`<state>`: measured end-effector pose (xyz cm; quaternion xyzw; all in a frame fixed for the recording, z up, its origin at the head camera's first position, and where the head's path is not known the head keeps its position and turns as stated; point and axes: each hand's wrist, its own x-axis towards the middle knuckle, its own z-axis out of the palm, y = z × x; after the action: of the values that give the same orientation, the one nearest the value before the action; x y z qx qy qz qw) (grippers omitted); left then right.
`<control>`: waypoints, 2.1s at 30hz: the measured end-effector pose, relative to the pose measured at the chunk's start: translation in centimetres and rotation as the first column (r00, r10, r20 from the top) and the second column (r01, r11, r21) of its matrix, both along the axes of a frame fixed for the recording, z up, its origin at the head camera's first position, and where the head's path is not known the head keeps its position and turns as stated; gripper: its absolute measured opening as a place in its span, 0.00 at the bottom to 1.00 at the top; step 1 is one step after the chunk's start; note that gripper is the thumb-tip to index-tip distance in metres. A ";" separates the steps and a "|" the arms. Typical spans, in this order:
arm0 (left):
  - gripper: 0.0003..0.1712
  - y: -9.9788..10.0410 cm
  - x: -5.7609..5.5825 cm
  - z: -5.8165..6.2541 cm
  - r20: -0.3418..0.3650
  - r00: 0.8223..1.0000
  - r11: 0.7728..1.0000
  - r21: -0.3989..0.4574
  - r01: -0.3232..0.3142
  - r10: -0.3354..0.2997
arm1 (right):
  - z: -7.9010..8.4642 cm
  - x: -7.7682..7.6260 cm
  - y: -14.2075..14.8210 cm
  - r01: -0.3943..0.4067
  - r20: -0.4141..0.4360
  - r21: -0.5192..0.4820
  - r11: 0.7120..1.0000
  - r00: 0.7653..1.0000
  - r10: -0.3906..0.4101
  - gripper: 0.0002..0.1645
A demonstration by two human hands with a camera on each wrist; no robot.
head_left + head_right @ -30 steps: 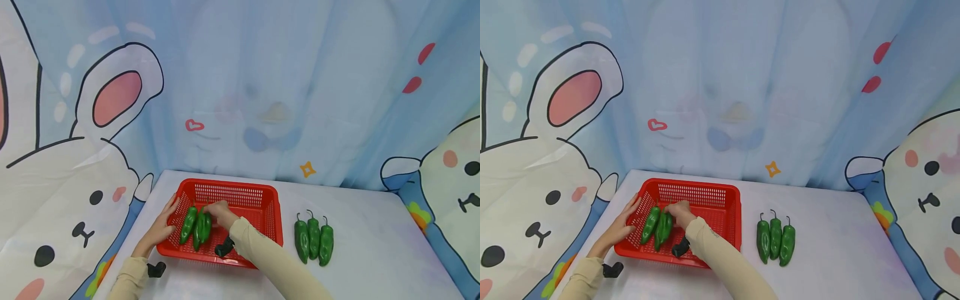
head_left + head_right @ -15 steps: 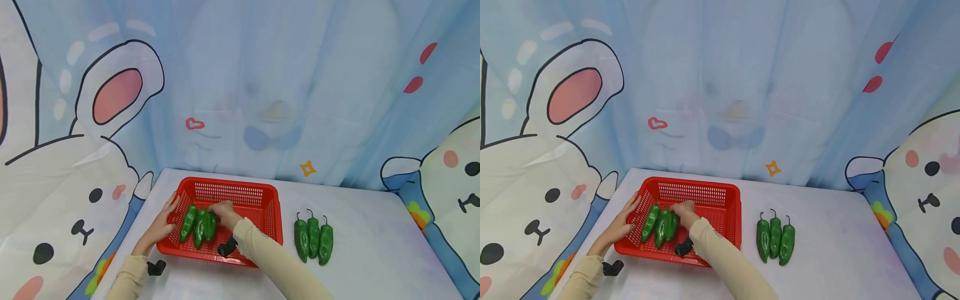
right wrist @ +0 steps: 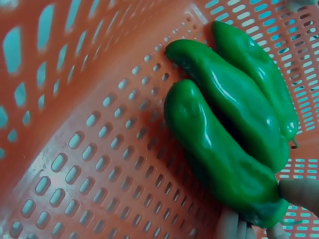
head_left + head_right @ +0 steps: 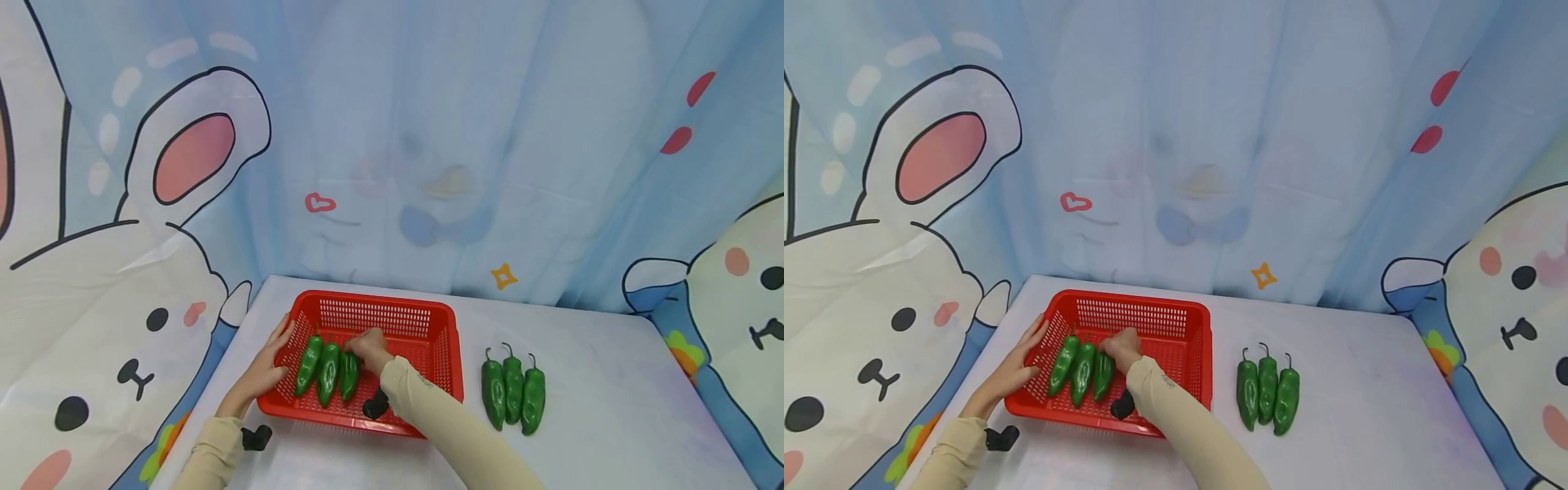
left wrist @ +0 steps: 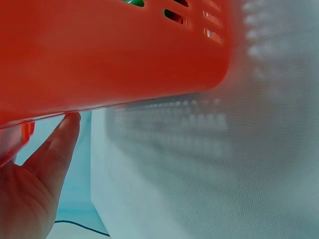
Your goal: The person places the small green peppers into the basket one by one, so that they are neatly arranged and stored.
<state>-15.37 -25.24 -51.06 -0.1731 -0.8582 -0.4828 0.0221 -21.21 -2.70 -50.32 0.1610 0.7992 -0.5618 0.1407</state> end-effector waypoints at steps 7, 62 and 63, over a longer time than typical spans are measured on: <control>0.54 0.3 -0.1 0.0 0.006 1.000 1.000 -0.002 0.007 -0.007 | -0.3 0.1 0.2 0.008 -0.017 0.051 0.999 1.000 -0.008 0.10; 0.52 0.2 0.7 0.6 0.029 1.000 1.000 -0.007 0.005 -0.005 | 9.3 0.7 21.6 -0.071 -0.061 -0.240 0.968 0.996 0.058 0.33; 0.52 0.2 0.6 0.5 0.030 1.000 1.000 -0.004 0.005 -0.005 | 9.3 0.7 22.3 -0.059 -0.054 -0.239 0.969 0.997 0.048 0.34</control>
<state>-14.74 -25.07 -50.55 -0.1681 -0.8589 -0.4836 0.0074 -20.49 19.57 -41.03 0.1078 0.7325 -0.6540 0.1553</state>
